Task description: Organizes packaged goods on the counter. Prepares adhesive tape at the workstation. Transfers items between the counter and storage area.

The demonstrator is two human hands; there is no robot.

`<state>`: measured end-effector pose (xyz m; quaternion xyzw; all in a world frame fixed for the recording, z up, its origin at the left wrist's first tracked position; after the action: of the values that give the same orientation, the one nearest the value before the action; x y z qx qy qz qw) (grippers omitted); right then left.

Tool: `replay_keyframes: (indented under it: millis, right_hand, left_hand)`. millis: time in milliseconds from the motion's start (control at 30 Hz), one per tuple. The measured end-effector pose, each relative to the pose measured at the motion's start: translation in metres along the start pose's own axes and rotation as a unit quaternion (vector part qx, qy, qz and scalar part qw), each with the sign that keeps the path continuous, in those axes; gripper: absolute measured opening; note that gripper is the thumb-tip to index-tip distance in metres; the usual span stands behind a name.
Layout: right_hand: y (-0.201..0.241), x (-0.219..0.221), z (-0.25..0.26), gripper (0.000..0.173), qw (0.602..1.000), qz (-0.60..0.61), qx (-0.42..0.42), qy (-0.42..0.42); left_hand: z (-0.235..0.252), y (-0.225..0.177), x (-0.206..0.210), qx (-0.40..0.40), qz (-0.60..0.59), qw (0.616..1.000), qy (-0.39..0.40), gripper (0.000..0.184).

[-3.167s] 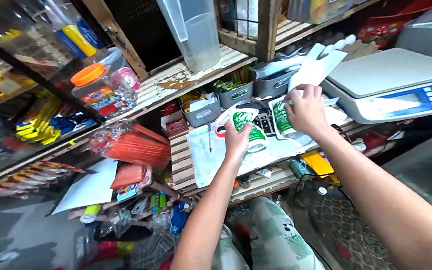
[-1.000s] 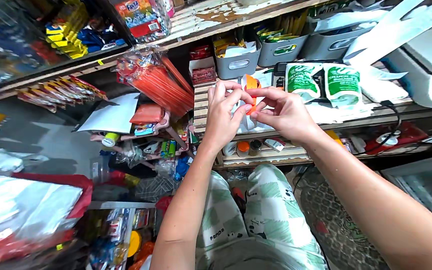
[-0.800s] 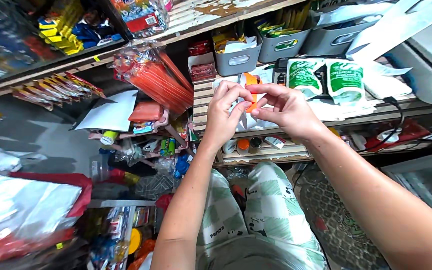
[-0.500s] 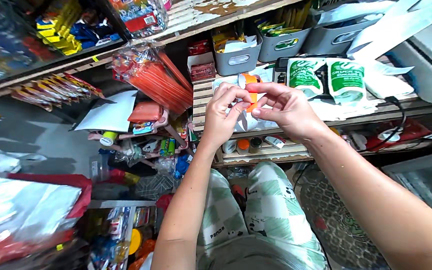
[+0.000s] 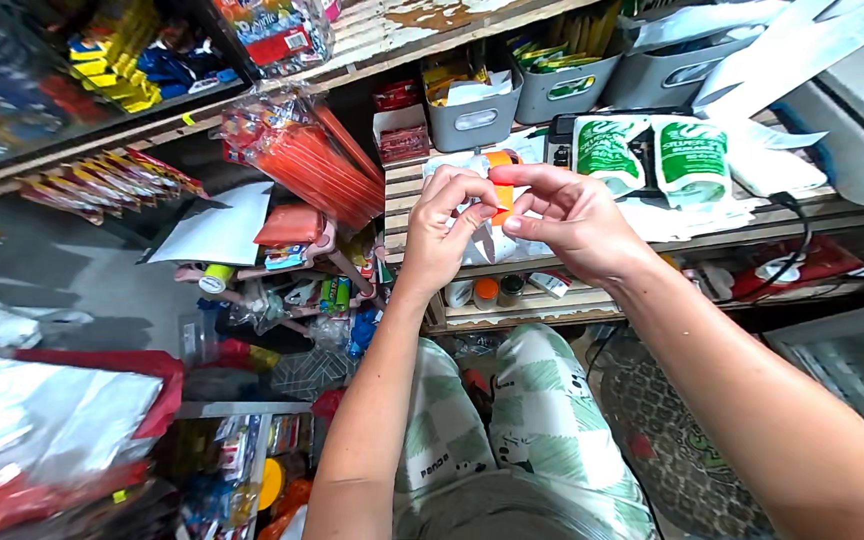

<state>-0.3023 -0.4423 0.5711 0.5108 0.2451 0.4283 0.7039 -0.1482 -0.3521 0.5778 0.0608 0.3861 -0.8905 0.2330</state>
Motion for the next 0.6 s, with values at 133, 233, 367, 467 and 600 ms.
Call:
replay_keyframes:
  millis: [133, 233, 367, 467, 600]
  right_hand:
    - [-0.0003, 0.0003, -0.0004, 0.052, 1.0, 0.006, 0.001, -0.001]
    - [0.0004, 0.0008, -0.0005, 0.052, 1.0, 0.005, 0.002, -0.003]
    - [0.0002, 0.0008, -0.0006, 0.052, 1.0, 0.007, 0.004, -0.003]
    - [0.0008, 0.0013, -0.001, 0.052, 1.0, 0.008, 0.008, -0.006]
    - [0.0017, 0.0017, -0.0007, 0.053, 1.0, 0.01, 0.006, -0.004]
  left_hand:
    - [-0.0011, 0.0012, -0.0009, 0.001, 0.002, 1.0, 0.0, 0.005]
    - [-0.0018, 0.0011, -0.0013, -0.001, 0.002, 1.0, 0.0, 0.005]
    - [-0.0025, 0.0016, -0.0019, -0.002, -0.006, 1.0, 0.001, 0.005]
    - [-0.0036, 0.0023, -0.0023, -0.004, -0.011, 1.0, 0.001, 0.006]
    - [-0.0042, 0.0019, -0.0031, -0.002, -0.012, 1.0, 0.003, 0.007]
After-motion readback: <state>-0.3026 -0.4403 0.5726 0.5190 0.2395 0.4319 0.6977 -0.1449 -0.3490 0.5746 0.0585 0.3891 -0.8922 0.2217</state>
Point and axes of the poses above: each hand's wrist, its own z-axis towards the middle knuckle, its own x-axis out of the palm, y = z × x, the point moved 3 cm from there along z, towards the middle knuckle, and after that the axes turned 4 degrees about y, right-handed, at the moved point
